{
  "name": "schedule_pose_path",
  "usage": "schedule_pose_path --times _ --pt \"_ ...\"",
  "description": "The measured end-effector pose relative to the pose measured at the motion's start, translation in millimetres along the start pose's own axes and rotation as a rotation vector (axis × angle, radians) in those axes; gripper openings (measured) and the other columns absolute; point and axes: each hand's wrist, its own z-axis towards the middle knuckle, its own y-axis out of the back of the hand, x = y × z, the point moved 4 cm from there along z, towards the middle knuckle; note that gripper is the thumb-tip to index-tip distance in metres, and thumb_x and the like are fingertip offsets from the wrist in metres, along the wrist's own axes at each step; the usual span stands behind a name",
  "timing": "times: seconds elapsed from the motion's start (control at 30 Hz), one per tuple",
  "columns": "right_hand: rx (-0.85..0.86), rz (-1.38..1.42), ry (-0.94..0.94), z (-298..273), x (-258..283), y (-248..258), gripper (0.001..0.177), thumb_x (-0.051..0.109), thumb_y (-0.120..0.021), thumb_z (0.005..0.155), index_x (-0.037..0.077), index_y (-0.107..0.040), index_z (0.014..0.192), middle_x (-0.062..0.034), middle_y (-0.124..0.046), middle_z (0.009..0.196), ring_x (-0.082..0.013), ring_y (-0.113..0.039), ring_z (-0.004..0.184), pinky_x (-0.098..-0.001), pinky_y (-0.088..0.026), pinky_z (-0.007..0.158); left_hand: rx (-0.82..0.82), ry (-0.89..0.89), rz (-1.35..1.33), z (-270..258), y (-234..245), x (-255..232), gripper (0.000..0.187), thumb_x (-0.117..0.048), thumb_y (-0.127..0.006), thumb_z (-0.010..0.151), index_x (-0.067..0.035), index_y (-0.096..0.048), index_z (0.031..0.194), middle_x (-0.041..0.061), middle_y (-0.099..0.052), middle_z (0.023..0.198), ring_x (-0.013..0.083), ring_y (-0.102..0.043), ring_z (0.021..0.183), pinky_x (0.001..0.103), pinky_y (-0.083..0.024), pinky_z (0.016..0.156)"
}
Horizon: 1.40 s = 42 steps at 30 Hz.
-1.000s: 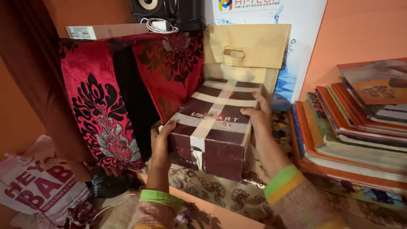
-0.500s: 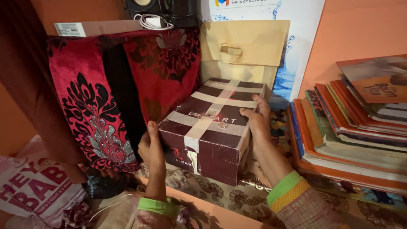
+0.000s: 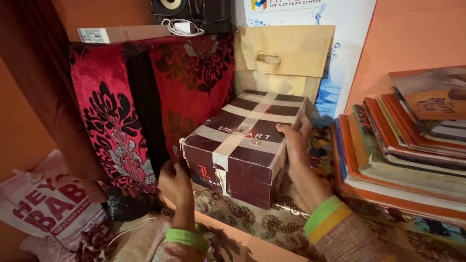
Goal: The person picks up books and papers from a bed and places them onto a growing stack on a nearby surface. The person also picks up a taped box and places it on the same surface.
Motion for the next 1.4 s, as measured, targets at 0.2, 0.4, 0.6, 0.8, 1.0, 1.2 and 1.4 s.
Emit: schedule_pose_path --times 0.2,0.4,0.6,0.8,1.0,1.2,1.4 --pt "0.062 0.296 -0.105 -11 -5 -7 0.087 0.03 -0.072 0.062 0.013 -0.039 0.141 -0.0151 -0.053 0.126 -0.0304 -0.057 0.115 -0.0488 -0.051 0.092 -0.148 -0.223 -0.11 -28 17 -43 0.037 -0.023 -0.067 0.095 -0.002 -0.062 0.125 0.017 -0.067 0.118 0.031 -0.067 0.099 0.04 -0.053 0.087" --pt "0.084 0.292 -0.07 -10 -3 -4 0.086 0.031 -0.072 0.063 0.013 -0.039 0.141 -0.0129 -0.053 0.126 -0.0283 -0.057 0.115 -0.0471 -0.05 0.091 -0.081 -0.238 -0.084 -12 3 -35 0.032 -0.021 -0.07 0.097 -0.001 -0.066 0.121 0.017 -0.073 0.114 0.0298 -0.069 0.1 0.04 -0.054 0.09" --pt "0.074 0.341 -0.045 -5 -5 -7 0.086 0.028 -0.073 0.064 0.013 -0.039 0.142 -0.0124 -0.054 0.126 -0.0281 -0.057 0.114 -0.044 -0.049 0.092 -0.095 -0.135 -0.103 -8 -7 -11 0.036 -0.022 -0.075 0.092 0.0 -0.066 0.119 0.015 -0.074 0.106 0.0251 -0.072 0.087 0.037 -0.056 0.08" --pt "0.061 0.392 -0.056 8 -13 -14 0.082 0.022 -0.075 0.065 0.008 -0.044 0.139 -0.0148 -0.056 0.125 -0.029 -0.058 0.112 -0.0428 -0.05 0.091 -0.018 -0.017 -0.053 -1 -7 6 0.021 -0.02 -0.076 0.092 -0.005 -0.075 0.106 0.013 -0.078 0.094 0.0219 -0.072 0.081 0.036 -0.056 0.077" --pt "-0.016 0.223 0.082 29 -26 -20 0.077 0.023 -0.078 0.07 0.001 -0.049 0.138 -0.0144 -0.061 0.125 -0.0259 -0.059 0.112 -0.0367 -0.045 0.098 -0.13 -0.174 -0.149 -14 -16 16 0.02 0.0 -0.066 0.086 -0.001 -0.066 0.106 0.013 -0.071 0.096 0.0216 -0.065 0.083 0.036 -0.054 0.079" --pt "0.133 0.438 0.198 41 -38 -40 0.067 0.014 -0.073 0.071 0.002 -0.05 0.134 -0.0092 -0.064 0.118 -0.0236 -0.06 0.11 -0.0339 -0.046 0.098 -0.07 -0.123 -0.143 -15 -19 14 0.021 0.008 -0.058 0.087 -0.001 -0.07 0.101 0.01 -0.073 0.095 0.0176 -0.067 0.08 0.033 -0.055 0.075" --pt "0.072 0.361 0.204 55 -46 -51 0.061 0.012 -0.074 0.068 0.004 -0.056 0.125 -0.0099 -0.067 0.112 -0.0234 -0.064 0.102 -0.0325 -0.049 0.093 -0.106 -0.183 -0.107 -21 -19 5 0.019 0.005 -0.064 0.088 0.001 -0.071 0.105 0.013 -0.075 0.095 0.0214 -0.069 0.081 0.035 -0.055 0.077"
